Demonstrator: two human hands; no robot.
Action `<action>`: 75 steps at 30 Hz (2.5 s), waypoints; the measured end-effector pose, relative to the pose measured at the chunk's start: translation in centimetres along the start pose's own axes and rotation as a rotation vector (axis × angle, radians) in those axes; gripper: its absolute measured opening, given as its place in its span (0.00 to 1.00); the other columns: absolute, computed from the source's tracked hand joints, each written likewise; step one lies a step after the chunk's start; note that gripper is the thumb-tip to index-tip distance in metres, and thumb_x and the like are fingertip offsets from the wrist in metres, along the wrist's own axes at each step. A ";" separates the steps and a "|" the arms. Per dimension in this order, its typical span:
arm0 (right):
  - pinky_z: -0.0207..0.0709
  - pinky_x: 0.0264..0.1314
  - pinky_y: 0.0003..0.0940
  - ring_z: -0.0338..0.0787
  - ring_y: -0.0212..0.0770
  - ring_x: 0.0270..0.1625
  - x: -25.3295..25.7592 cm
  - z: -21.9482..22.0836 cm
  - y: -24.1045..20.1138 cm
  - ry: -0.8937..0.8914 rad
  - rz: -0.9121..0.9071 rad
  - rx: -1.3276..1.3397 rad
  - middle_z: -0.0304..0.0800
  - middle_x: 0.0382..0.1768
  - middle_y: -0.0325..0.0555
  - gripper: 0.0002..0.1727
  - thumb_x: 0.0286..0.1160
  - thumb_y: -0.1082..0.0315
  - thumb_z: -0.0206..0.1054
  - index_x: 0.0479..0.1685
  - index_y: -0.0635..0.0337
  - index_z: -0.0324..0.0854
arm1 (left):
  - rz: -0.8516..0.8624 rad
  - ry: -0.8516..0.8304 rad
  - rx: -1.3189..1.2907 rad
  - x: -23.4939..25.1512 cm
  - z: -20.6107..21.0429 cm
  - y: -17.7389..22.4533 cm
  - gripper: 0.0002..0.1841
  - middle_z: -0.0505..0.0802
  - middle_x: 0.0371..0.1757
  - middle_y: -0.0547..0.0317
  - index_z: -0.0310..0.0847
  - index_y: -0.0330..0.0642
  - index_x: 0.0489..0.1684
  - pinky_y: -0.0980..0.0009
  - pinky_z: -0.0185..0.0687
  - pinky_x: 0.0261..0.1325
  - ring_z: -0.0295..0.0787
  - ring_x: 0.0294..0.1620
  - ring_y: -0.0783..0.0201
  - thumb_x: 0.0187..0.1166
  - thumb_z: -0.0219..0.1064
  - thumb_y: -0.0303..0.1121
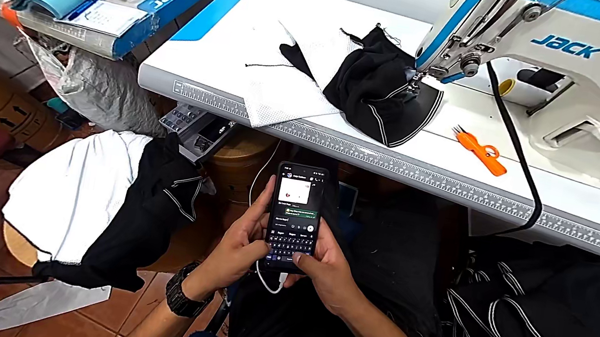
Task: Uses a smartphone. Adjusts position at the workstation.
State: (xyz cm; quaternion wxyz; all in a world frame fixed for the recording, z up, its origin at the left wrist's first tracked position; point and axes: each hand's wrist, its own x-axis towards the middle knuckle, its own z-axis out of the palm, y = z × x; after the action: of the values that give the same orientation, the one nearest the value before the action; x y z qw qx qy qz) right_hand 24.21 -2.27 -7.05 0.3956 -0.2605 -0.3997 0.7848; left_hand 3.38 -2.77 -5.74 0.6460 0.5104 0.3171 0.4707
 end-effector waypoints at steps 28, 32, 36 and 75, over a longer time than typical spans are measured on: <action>0.92 0.41 0.46 0.95 0.54 0.51 0.0 -0.3 0.0 -0.047 0.002 0.026 0.87 0.61 0.61 0.37 0.70 0.83 0.50 0.84 0.50 0.57 | 0.004 0.002 0.012 0.1 0.0 0.1 0.53 0.86 0.71 0.43 0.33 0.63 0.99 0.58 0.90 0.63 0.92 0.61 0.52 0.67 0.54 0.17; 0.92 0.42 0.47 0.95 0.54 0.53 0.1 -0.5 0.0 -0.096 -0.015 0.070 0.87 0.62 0.60 0.35 0.73 0.80 0.46 0.84 0.49 0.59 | 0.008 0.003 -0.002 0.1 -0.1 0.1 0.53 0.85 0.73 0.45 0.34 0.63 0.99 0.58 0.90 0.63 0.92 0.62 0.53 0.67 0.54 0.17; 0.92 0.41 0.46 0.95 0.54 0.52 0.2 -0.4 0.0 -0.092 -0.019 0.063 0.87 0.62 0.60 0.33 0.75 0.80 0.45 0.83 0.50 0.60 | 0.006 0.009 -0.001 0.1 -0.2 0.1 0.53 0.85 0.74 0.45 0.34 0.63 0.99 0.58 0.89 0.64 0.91 0.63 0.52 0.67 0.54 0.17; 0.92 0.42 0.47 0.95 0.54 0.52 0.3 -0.4 -0.2 -0.085 -0.002 0.065 0.87 0.61 0.61 0.33 0.74 0.80 0.47 0.82 0.51 0.61 | 0.009 -0.006 -0.002 0.1 -0.3 0.1 0.54 0.85 0.73 0.44 0.33 0.62 0.99 0.58 0.89 0.64 0.91 0.63 0.52 0.66 0.53 0.16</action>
State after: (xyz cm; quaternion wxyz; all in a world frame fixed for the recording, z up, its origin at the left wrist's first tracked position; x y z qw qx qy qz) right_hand 24.45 -1.81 -7.12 0.3875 -0.2134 -0.3906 0.8073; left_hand 3.09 -2.55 -5.69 0.6452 0.5128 0.3125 0.4723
